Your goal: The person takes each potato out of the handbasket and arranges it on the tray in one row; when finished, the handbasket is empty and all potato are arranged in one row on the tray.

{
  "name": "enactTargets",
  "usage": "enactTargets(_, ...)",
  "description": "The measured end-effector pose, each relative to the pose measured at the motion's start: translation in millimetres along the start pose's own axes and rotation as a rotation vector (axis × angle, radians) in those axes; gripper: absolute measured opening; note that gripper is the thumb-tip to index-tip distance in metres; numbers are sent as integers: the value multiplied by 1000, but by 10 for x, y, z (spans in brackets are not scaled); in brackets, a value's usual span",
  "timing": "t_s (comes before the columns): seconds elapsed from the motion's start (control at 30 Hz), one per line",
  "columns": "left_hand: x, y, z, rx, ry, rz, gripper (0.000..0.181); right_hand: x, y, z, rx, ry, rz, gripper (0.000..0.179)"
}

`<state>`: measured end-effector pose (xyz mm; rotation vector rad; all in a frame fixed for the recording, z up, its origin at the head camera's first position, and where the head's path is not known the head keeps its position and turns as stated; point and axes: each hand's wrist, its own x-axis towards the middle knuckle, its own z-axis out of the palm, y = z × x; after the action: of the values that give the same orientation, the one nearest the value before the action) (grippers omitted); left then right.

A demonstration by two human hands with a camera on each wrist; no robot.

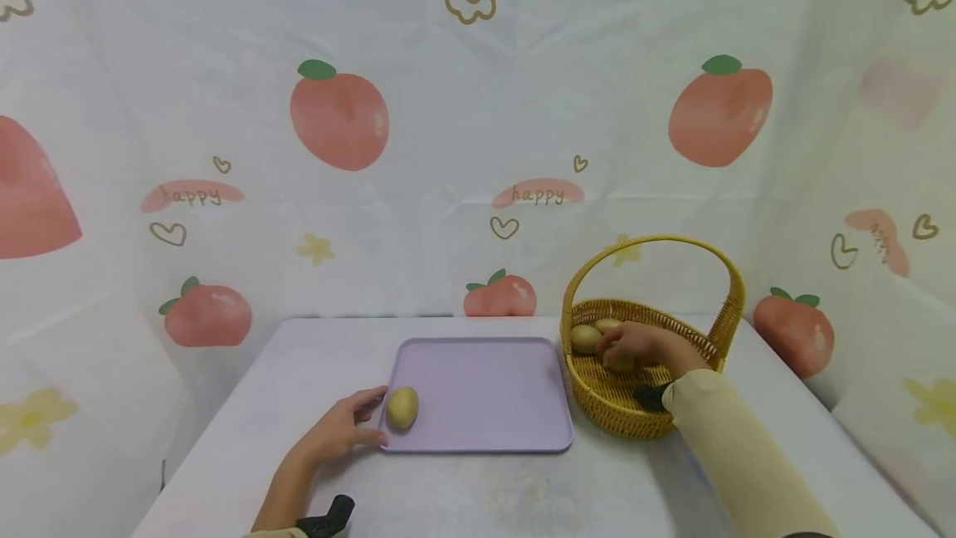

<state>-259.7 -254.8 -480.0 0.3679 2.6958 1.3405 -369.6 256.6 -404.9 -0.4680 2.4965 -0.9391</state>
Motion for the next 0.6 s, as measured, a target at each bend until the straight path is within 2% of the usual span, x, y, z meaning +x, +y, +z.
enactTargets(0.2, -16, 11, 4, 8, 3, 4, 82, 12, -47, 23, -55, 73, -2, 38)
enactTargets(0.43, -18, 12, 2, 0, 13, -12, 82, 0, -32, -31, 120, 113, -88, 45)
enactTargets(0.6, -17, 4, 6, -2, 15, -21, 82, -62, -54, -38, 150, 145, -89, 51)
